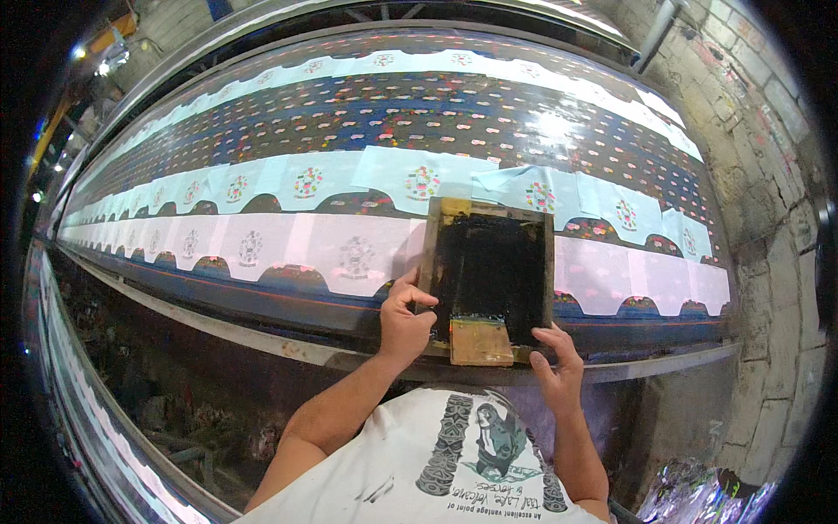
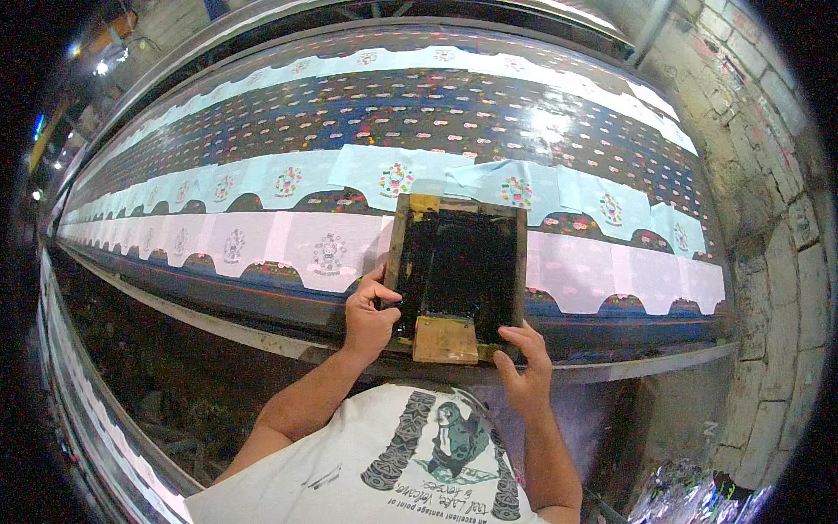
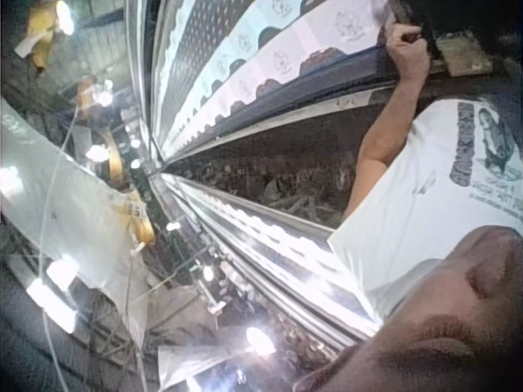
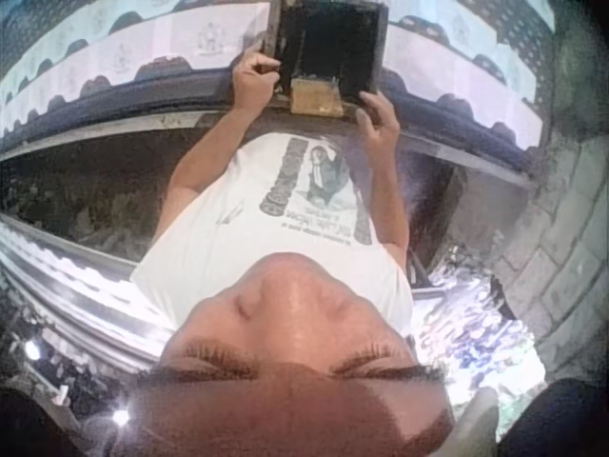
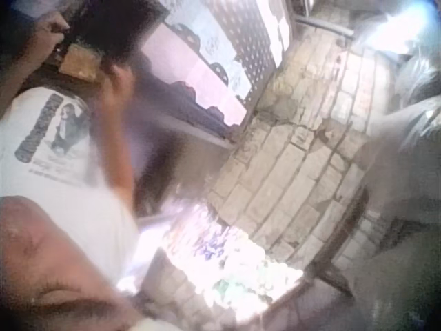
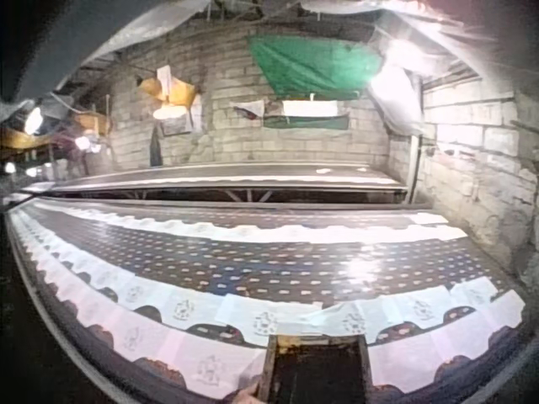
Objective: The person holds a wooden screen-printing frame and repeatedly rubs a dark viscous substance across its surface with a small wooden block. The person moves along a long table with patterned fabric laid out, then places a white sheet on the table and continues rubbing the frame.
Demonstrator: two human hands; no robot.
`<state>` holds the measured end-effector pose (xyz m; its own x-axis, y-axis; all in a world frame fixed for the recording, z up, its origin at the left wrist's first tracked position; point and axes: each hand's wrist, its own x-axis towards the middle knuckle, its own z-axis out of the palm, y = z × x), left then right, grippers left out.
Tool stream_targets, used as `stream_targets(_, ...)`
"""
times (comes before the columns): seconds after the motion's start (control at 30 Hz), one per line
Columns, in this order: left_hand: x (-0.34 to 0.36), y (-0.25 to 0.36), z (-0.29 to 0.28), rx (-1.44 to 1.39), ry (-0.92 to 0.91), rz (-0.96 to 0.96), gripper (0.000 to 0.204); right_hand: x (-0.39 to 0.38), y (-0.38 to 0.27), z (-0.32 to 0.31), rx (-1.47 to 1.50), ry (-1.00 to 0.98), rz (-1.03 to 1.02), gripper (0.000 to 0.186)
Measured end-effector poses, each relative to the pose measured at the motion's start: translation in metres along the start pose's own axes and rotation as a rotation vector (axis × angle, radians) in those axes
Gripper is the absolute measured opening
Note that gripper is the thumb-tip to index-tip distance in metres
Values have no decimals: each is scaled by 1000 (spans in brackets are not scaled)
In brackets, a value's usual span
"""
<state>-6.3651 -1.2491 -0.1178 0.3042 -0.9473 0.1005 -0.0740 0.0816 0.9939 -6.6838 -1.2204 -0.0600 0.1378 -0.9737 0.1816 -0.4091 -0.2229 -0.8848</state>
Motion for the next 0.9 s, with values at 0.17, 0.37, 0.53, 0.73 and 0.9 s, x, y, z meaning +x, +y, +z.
stream_targets(0.17,-1,-5,0,-11,2,-62,21,19,-45,21,-476,-174,-364,49)
stream_targets(0.37,-2,9,8,77,-2,-68,18,46,-70,40,-642,-510,-484,51)
stream_targets(0.53,-1,1,6,96,-8,-79,18,111,-100,25,-543,-668,-344,48)
stream_targets(0.73,-2,-4,9,99,0,-40,16,192,-72,46,-505,-508,-307,48)
stream_targets(0.9,-1,3,9,82,-24,-93,16,211,-42,55,-617,-318,-349,48)
